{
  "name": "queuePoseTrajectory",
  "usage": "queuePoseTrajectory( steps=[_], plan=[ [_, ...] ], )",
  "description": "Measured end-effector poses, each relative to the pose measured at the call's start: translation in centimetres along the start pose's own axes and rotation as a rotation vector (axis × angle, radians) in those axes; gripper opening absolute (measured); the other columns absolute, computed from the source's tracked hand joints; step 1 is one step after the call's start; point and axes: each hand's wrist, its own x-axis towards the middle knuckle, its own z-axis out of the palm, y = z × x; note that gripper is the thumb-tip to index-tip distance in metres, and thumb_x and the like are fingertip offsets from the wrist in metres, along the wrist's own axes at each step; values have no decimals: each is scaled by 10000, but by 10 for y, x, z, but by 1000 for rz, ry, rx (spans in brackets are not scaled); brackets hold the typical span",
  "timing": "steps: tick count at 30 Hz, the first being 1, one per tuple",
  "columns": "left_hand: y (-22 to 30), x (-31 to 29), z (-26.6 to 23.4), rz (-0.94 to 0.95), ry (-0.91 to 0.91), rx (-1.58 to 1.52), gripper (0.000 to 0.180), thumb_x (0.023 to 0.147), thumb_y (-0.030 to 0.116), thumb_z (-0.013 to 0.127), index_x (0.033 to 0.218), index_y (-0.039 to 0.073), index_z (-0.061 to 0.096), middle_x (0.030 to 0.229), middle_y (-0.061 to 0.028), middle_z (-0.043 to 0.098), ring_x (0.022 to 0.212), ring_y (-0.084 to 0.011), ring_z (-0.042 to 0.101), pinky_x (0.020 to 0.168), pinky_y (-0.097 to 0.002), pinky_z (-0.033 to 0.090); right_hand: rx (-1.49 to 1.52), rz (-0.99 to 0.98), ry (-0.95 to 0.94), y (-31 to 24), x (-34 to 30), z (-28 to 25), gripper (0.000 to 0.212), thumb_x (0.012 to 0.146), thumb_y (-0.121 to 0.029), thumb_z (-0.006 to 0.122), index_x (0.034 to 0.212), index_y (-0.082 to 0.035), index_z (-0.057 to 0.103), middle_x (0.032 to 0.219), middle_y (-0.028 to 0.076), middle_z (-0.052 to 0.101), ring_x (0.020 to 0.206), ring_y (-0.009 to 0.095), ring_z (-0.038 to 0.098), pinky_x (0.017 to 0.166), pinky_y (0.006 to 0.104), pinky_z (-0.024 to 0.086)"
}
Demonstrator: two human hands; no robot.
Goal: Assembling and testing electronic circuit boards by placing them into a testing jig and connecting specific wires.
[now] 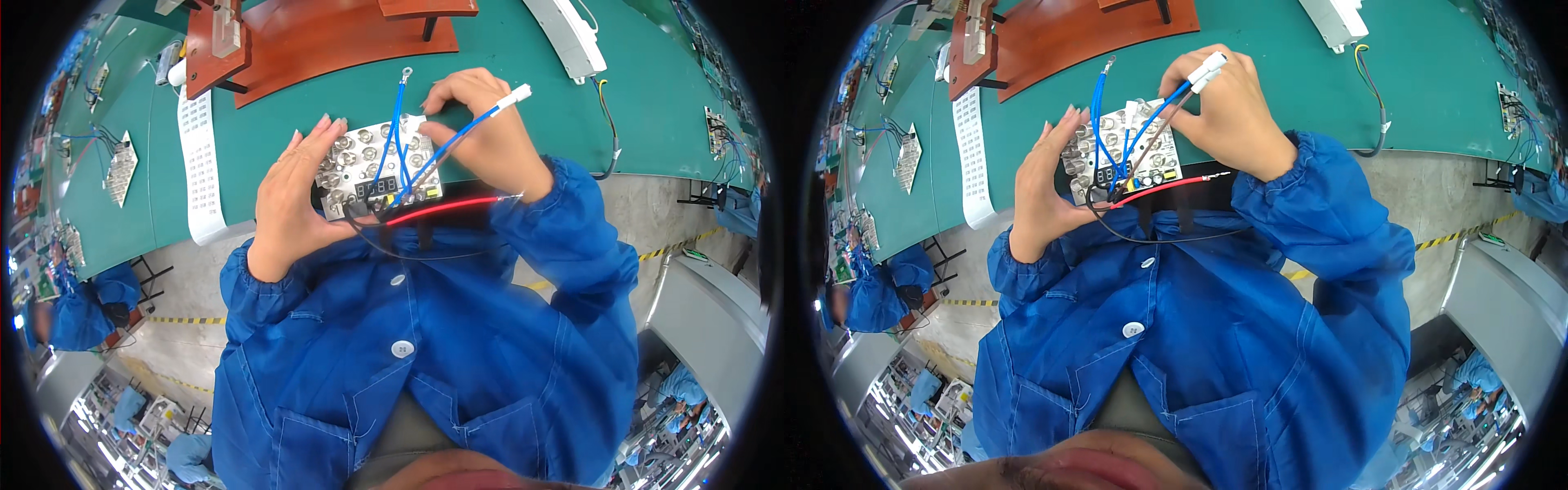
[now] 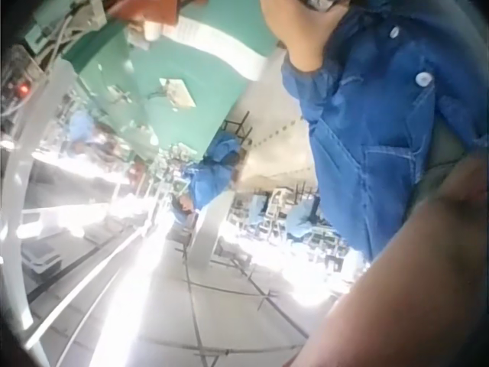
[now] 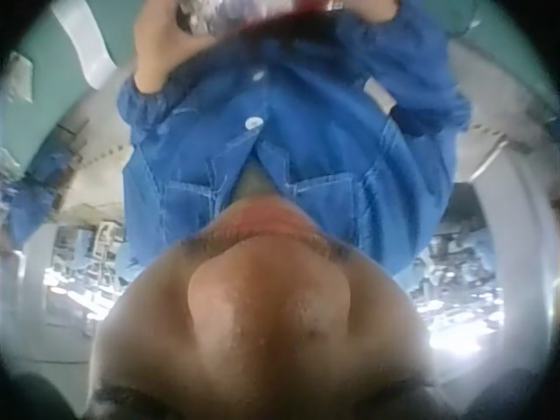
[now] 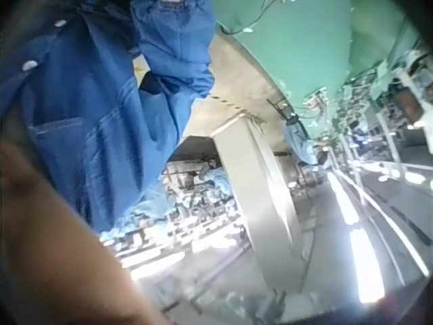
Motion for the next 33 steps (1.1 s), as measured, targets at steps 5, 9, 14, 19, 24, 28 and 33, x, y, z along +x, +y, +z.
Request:
queuePoseTrajectory(
  steps=[5,9,14,19,24,28,33],
  plan=[
    [-1,1,1,-18,-6,-13,941,596,400,925,1377,30,554,1333,-168,639,1324,-333,561,1124,-526,412,3,-66,10,-3,-26,0,297,745,-67,777,1034,-69,712,1159,106,675,1141,325,605,1004,480,454],
    [0,4,-3,-20,14,-6,915,603,359,913,1380,34,555,1330,-173,639,1321,-330,563,1124,-520,417,-181,-144,-37,-20,-31,-2,380,779,-62,707,1158,-49,688,1341,164,586,1226,395,554,1041,502,428],
    [-5,-3,-5,4,-11,-70,946,610,342,902,1415,31,515,1388,-168,602,1364,-358,514,1158,-528,374,-393,-153,-7,-28,-25,8,464,835,-152,690,1295,-104,655,1370,135,567,1245,349,528,1047,466,390],
    [2,-8,-17,31,-102,41,969,644,309,887,1461,21,452,1426,-197,556,1354,-356,514,1136,-500,414,-142,-72,-97,-17,-21,-11,377,877,-116,654,1243,-29,667,1354,154,590,1239,360,532,1066,453,385],
    [10,-23,-48,1,-130,67,1017,626,281,905,1482,12,428,1381,-225,584,1279,-363,577,1087,-454,453,97,-16,14,-6,-19,-18,273,886,-59,631,1145,9,684,1212,171,672,1167,359,578,1028,428,441],
    [-11,-78,-103,-273,64,-352,1100,580,204,917,1527,9,392,1286,-171,639,1213,-301,619,1067,-374,442,107,10,7,-10,-17,-16,249,894,-69,634,1124,10,686,1198,171,674,1163,350,600,1038,423,445],
    [-65,-98,-139,-426,549,-385,1048,622,149,917,1495,-83,385,1329,-149,612,1201,-239,603,1066,-357,437,94,19,91,-8,-17,-14,220,858,-48,663,1067,5,706,1128,145,704,1117,339,614,998,418,460]
  ],
)
